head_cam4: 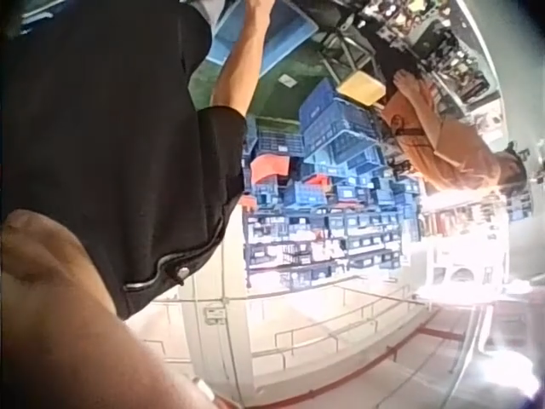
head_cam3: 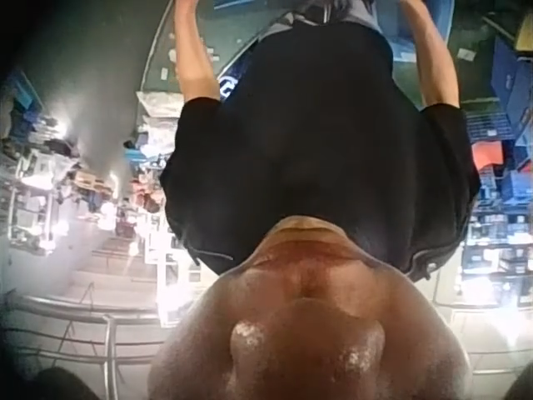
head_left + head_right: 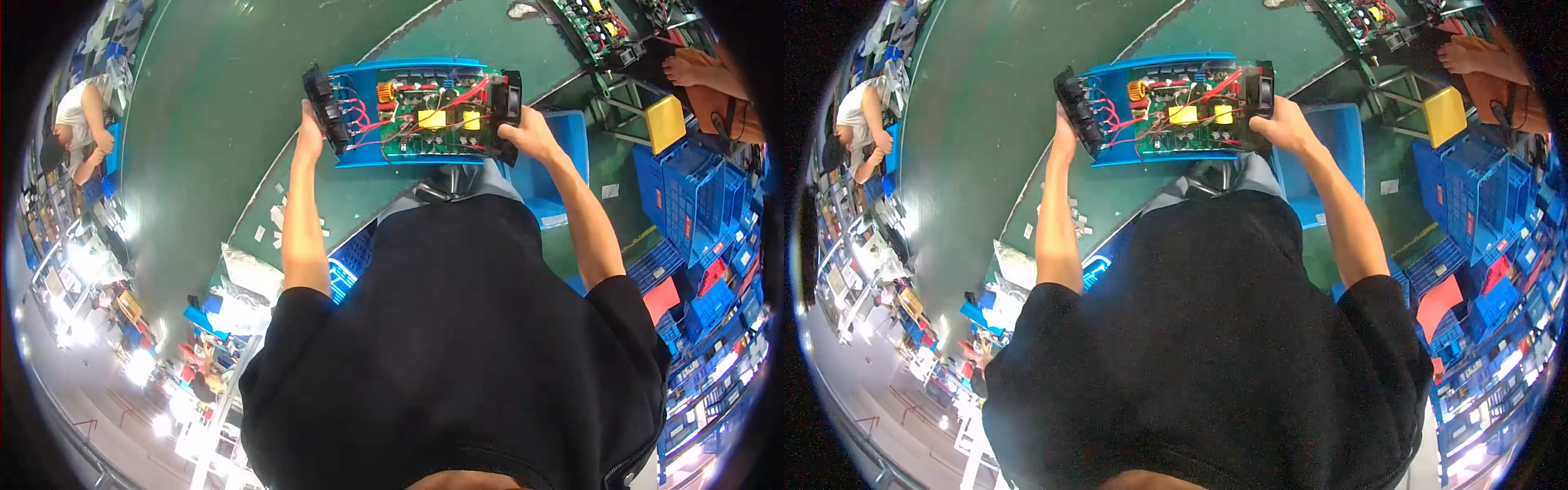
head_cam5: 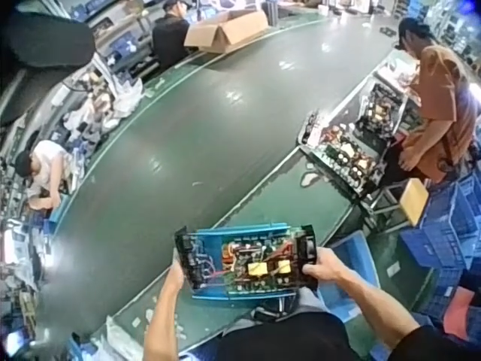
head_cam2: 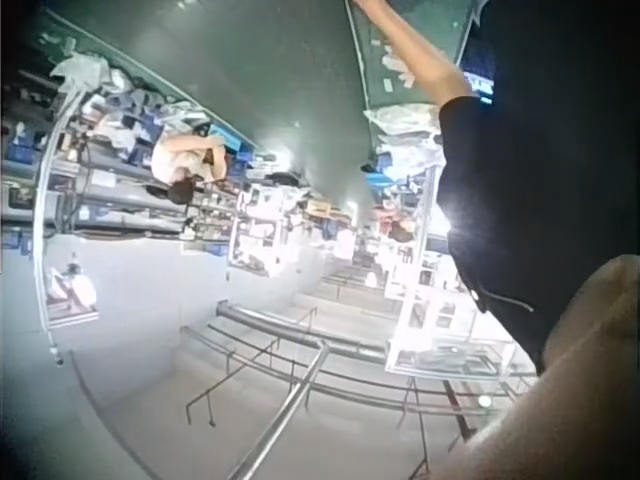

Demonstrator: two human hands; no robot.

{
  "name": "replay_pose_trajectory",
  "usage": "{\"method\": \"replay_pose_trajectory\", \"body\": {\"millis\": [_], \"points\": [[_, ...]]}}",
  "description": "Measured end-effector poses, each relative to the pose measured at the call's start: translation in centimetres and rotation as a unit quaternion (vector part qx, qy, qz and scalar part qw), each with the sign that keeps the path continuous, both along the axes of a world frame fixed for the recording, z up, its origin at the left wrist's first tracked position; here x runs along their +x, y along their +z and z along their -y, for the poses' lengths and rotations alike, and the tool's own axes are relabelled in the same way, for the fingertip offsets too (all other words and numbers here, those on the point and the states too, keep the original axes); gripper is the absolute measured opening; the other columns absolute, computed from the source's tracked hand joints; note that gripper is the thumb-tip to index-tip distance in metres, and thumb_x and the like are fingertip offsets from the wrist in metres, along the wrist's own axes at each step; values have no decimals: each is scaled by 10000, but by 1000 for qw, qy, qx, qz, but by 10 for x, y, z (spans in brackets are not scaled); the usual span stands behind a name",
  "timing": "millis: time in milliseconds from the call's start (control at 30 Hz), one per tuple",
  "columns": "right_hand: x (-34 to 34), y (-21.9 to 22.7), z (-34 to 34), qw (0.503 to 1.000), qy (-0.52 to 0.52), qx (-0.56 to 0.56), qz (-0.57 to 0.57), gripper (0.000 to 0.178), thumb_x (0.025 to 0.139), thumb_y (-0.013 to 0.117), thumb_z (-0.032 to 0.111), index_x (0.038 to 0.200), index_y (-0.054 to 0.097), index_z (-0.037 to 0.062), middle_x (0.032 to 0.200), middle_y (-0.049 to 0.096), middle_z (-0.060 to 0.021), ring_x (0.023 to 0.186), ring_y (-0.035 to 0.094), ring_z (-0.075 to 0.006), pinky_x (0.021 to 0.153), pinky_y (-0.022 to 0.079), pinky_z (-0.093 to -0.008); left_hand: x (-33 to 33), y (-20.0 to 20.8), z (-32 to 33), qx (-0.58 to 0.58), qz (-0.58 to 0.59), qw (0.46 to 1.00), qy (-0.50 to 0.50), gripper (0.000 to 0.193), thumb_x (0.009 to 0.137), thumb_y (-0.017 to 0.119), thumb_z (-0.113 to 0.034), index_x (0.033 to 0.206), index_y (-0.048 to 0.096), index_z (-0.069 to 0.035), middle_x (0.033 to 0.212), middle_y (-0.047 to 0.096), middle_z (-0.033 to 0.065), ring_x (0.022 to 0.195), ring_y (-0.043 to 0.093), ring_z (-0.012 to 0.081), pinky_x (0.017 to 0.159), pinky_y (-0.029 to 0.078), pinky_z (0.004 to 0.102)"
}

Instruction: The recorder is assembling electronic components onto circuit boards and fitting them into plastic housings at a production line.

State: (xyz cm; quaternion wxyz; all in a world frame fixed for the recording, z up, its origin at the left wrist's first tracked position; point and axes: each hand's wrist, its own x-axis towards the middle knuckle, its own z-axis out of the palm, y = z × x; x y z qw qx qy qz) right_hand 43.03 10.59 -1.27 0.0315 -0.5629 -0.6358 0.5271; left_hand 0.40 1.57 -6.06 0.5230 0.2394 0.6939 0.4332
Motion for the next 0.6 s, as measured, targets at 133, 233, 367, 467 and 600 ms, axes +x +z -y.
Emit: {"method": "replay_pose_trajectory", "body": {"millis": [133, 233, 367, 467, 600], "points": [[5, -16, 4, 997, -7, 77, -19, 413, 685, 645, 267, 921, 601, -68, 797, 651, -233, 768, 654, -347, 742, 512, -410, 14, 14, 2, -71, 88, 993, -19, 771, 976, 207, -646, 1290, 552, -32, 1185, 639, 68, 1041, 603, 161, 924, 459, 330], [-7, -1, 2, 998, 10, 64, -25, 452, 676, 658, 297, 945, 604, -63, 883, 652, -266, 862, 642, -403, 809, 501, -439, 21, 8, 9, 31, 119, 992, 18, 718, 987, 268, -605, 1275, 565, -18, 1157, 653, 67, 1027, 609, 193, 934, 454, 334], [-8, -1, 1, 994, 45, 99, 17, 488, 725, 674, 335, 1051, 610, -22, 979, 665, -210, 939, 640, -325, 854, 481, -414, 21, 17, 7, 25, 149, 988, 27, 646, 979, 370, -571, 1275, 562, -30, 1159, 650, 76, 1025, 610, 184, 941, 455, 350], [-2, -2, 10, 989, -15, 46, -140, 674, 804, 685, 384, 1286, 475, -38, 1187, 605, -223, 1131, 560, -352, 982, 426, -411, 22, 24, 5, -78, 113, 990, -30, 521, 939, 542, -491, 1196, 582, -40, 1122, 649, 55, 910, 637, 197, 872, 488, 329], [-19, 10, 30, 931, -171, 320, 46, 584, 825, 699, 322, 1255, 506, -24, 1131, 594, -200, 1141, 510, -386, 976, 414, -439, 20, 32, 5, -137, -109, 984, -17, 524, 909, 586, -475, 1157, 584, -13, 1081, 654, 100, 904, 633, 208, 861, 488, 344]]}}
